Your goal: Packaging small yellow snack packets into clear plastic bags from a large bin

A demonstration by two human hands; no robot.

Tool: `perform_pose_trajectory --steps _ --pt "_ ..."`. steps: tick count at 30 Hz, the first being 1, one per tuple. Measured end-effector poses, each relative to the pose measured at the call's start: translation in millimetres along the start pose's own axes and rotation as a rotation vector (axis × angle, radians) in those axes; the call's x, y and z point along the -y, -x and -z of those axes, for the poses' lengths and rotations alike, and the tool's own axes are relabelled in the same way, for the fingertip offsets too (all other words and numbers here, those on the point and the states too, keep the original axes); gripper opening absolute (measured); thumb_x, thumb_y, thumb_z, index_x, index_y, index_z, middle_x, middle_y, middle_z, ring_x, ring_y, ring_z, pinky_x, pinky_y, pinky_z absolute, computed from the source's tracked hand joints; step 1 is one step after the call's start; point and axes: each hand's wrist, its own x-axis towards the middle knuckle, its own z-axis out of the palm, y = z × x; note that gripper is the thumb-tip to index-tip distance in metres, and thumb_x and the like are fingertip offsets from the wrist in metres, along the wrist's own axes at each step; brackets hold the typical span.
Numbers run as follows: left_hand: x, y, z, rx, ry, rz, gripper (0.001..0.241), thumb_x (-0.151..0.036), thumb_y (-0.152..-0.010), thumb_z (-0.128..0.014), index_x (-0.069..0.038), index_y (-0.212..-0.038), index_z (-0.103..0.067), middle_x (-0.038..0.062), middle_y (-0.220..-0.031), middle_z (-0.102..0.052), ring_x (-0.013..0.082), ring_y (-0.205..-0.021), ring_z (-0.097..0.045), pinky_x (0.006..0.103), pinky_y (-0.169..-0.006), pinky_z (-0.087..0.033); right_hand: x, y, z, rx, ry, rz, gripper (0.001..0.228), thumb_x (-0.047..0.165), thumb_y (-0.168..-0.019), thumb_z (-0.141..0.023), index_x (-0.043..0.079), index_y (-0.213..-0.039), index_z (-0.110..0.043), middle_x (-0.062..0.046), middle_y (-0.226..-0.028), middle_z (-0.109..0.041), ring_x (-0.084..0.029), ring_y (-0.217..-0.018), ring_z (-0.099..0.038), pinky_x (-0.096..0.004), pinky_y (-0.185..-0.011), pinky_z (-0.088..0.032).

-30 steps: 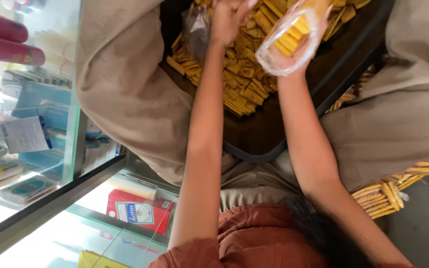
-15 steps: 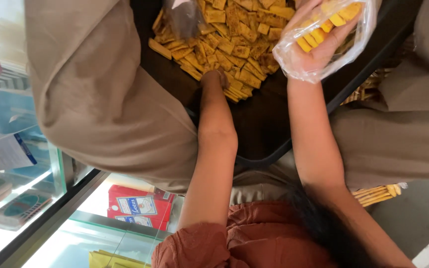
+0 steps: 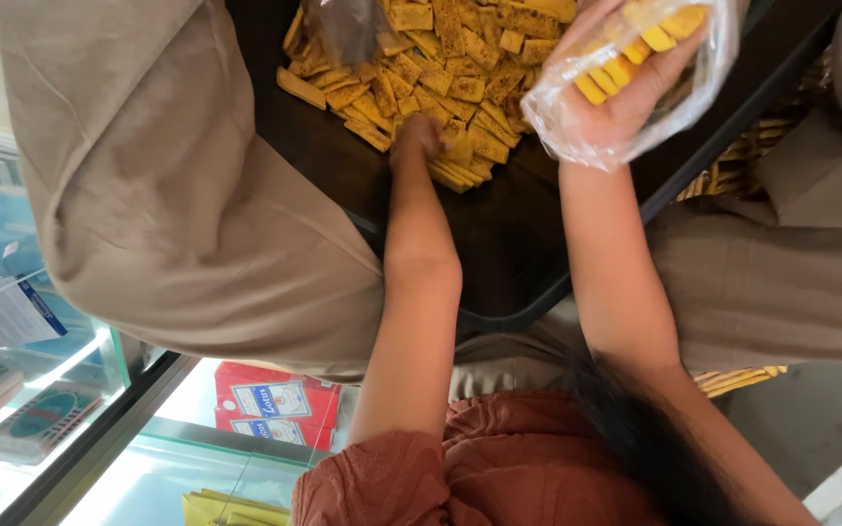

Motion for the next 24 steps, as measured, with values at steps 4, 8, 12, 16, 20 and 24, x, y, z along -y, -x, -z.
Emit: perform_pose_trajectory --steps 4,8,12,16,20,24 --pt "-44.4 21.4 57.3 -0.173 0.852 0.101 0.019 0.002 -0.082 -0.062 -0.011 -0.096 -0.063 0.010 -0.089 -0.066 0.0242 -0.063 -0.064 0.0352 -0.056 -0.054 -10.9 -16.3 3.5 0.296 0.949 0.568 0.015 0.030 -0.102 -0.054 0.015 -0.106 -0.053 0.003 -0.083 -0.046 -0.010 -0.060 -0.037 -0.029 -0.057 -0.038" --pt "-76.3 17.7 91.9 -0.512 0.886 -0.077 0.026 -0.018 -0.087 -0.076 -0.007 -0.109 -0.070 0.009 -0.101 -0.075 0.0207 -0.073 -0.076 0.0348 -0.061 -0.067 -18.8 -15.9 -25.2 -0.238 0.512 0.478 0.012 0.019 -0.085 -0.069 0.011 -0.081 -0.061 -0.001 -0.074 -0.058 -0.014 -0.063 -0.047 -0.028 -0.063 -0.042" --pt "-91.1 -30.5 108.4 -0.775 0.923 -0.512 0.025 0.004 -0.078 -0.072 -0.006 -0.100 -0.070 0.006 -0.093 -0.078 0.0173 -0.075 -0.071 0.0299 -0.068 -0.060 -21.9 -17.9 -17.8 -0.131 0.675 0.408 0.038 0.041 -0.087 -0.066 0.006 -0.103 -0.069 -0.007 -0.099 -0.070 -0.019 -0.088 -0.061 -0.036 -0.089 -0.051" --pt "-139.3 84.6 188.1 -0.995 0.841 -0.460 0.038 -0.021 -0.076 -0.083 -0.014 -0.109 -0.067 -0.001 -0.077 -0.074 0.0136 -0.060 -0.069 0.0297 -0.059 -0.060 -23.2 -22.4 -11.1 0.023 0.594 0.275 0.041 0.042 -0.094 -0.068 0.011 -0.121 -0.069 -0.005 -0.116 -0.074 -0.018 -0.102 -0.068 -0.034 -0.098 -0.055" --pt "-164.9 223.6 238.9 -1.135 1.008 -0.682 0.027 -0.016 -0.080 -0.082 -0.003 -0.100 -0.071 0.002 -0.084 -0.079 0.0114 -0.072 -0.073 0.0242 -0.068 -0.058 -24.4 -24.7 -13.7 -0.052 0.633 0.352 0.049 0.042 -0.092 -0.066 0.007 -0.126 -0.067 -0.011 -0.118 -0.073 -0.024 -0.103 -0.070 -0.037 -0.096 -0.056" --pt "-167.1 323.3 242.7 -1.133 1.120 -0.866 0.019 -0.008 -0.090 -0.075 -0.004 -0.109 -0.071 0.000 -0.088 -0.074 0.0073 -0.075 -0.062 0.0214 -0.072 -0.053 -33.4 -18.3 -24.7 -0.005 0.537 0.259 0.045 0.038 -0.092 -0.070 0.010 -0.127 -0.065 -0.007 -0.116 -0.072 -0.021 -0.101 -0.068 -0.036 -0.094 -0.057"
